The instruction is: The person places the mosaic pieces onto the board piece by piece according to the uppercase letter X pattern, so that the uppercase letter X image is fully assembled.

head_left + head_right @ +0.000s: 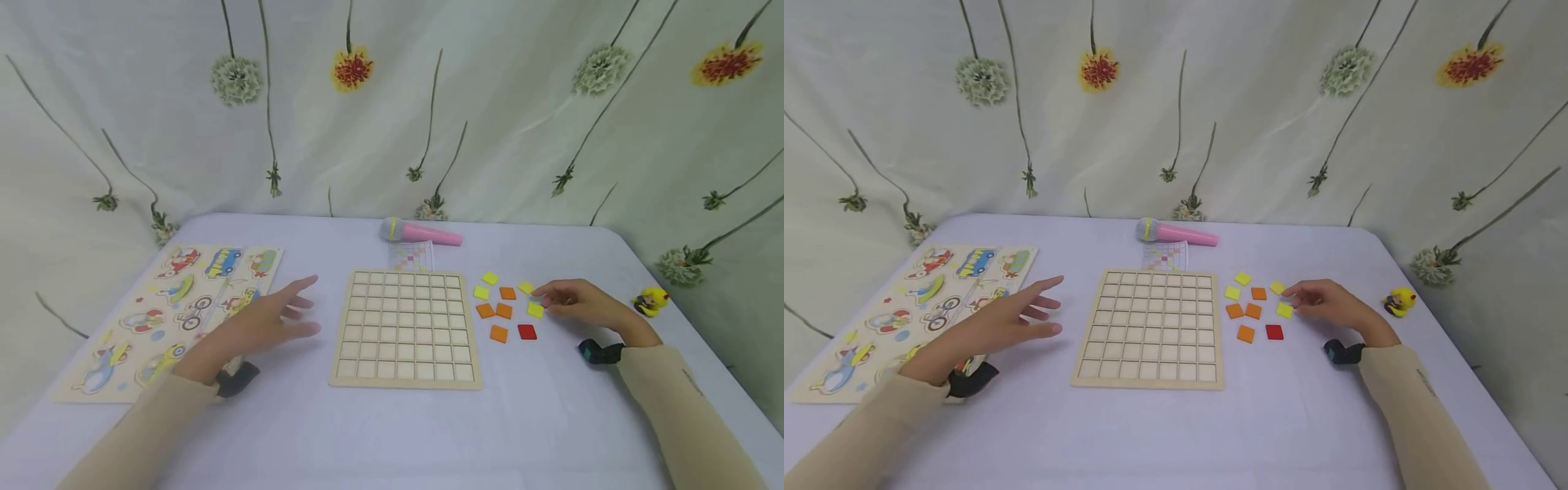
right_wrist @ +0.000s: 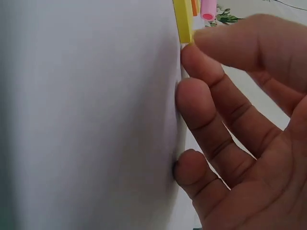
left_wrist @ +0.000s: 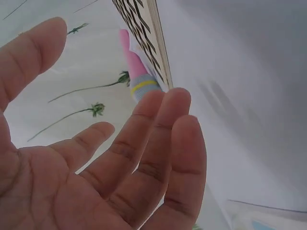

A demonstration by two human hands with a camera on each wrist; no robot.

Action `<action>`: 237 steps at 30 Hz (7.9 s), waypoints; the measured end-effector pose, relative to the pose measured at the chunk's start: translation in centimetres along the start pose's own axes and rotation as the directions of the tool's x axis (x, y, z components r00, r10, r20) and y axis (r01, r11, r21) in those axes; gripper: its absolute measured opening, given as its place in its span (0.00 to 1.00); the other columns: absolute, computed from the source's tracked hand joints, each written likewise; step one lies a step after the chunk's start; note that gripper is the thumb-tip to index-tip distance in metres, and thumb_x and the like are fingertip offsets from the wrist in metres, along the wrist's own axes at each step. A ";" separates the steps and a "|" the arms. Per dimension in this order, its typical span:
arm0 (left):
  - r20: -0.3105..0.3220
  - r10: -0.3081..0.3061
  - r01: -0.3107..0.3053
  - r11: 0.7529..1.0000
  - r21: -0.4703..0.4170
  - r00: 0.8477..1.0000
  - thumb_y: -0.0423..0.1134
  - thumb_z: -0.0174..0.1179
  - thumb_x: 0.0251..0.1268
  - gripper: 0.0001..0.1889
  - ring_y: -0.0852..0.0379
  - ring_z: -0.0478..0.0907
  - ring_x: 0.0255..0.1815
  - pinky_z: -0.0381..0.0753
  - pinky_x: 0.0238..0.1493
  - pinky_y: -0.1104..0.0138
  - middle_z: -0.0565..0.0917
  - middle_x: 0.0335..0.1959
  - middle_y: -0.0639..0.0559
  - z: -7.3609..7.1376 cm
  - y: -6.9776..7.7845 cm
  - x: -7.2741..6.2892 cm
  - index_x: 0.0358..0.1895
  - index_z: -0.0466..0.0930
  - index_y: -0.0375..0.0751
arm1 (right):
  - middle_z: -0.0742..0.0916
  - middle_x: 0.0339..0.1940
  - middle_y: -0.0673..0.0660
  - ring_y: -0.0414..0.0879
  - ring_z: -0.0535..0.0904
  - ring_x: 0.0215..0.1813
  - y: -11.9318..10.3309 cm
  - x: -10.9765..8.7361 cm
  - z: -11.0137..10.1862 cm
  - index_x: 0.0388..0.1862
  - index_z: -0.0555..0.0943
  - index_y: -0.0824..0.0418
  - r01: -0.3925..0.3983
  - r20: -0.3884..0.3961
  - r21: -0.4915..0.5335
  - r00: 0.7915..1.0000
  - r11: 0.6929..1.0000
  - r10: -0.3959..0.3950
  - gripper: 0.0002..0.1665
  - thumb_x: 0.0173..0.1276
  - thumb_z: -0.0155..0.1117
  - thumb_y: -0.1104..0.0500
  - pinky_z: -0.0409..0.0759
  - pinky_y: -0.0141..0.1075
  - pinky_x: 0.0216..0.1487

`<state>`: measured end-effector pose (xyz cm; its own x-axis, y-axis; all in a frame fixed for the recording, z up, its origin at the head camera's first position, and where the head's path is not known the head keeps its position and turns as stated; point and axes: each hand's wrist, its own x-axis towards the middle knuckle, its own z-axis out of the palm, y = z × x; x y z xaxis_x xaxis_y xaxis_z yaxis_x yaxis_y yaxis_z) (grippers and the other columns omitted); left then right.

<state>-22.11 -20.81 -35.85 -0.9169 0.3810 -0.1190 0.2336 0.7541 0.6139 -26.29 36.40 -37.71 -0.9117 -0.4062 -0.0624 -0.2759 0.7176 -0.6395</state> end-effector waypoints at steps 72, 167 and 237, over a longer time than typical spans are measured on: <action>0.193 -0.101 0.144 0.963 -0.227 0.976 0.34 0.82 0.53 0.56 0.53 0.82 0.37 0.77 0.45 0.60 0.86 0.39 0.48 4.0 0.9 1.5 0.86 0.60 0.41 | 0.93 0.45 0.57 0.48 0.84 0.47 -3.9 2.9 2.1 0.66 0.77 0.70 -0.173 -0.073 0.241 0.978 0.955 0.196 0.24 0.78 0.69 0.59 0.80 0.34 0.45; 0.187 -0.113 0.158 0.957 -0.245 0.976 0.37 0.83 0.53 0.53 0.53 0.82 0.38 0.76 0.49 0.60 0.86 0.38 0.49 4.2 0.1 1.8 0.84 0.63 0.46 | 0.84 0.23 0.52 0.39 0.76 0.20 -18.6 15.8 13.7 0.58 0.87 0.68 -0.074 0.078 0.251 0.995 0.965 0.056 0.18 0.72 0.75 0.62 0.77 0.31 0.28; 0.196 -0.139 0.185 0.952 -0.243 0.971 0.36 0.84 0.52 0.55 0.51 0.81 0.38 0.76 0.46 0.60 0.86 0.38 0.48 4.1 0.6 1.8 0.85 0.63 0.47 | 0.84 0.38 0.55 0.45 0.78 0.37 -6.7 3.6 2.6 0.55 0.80 0.78 0.007 0.244 0.404 0.963 0.915 -0.115 0.15 0.78 0.62 0.66 0.78 0.34 0.41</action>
<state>-22.29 -17.50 -38.88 -0.8591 0.3699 -0.3538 -0.0262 0.6585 0.7521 -26.90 28.63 -35.61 -0.7714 -0.6122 -0.1736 -0.1358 0.4249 -0.8950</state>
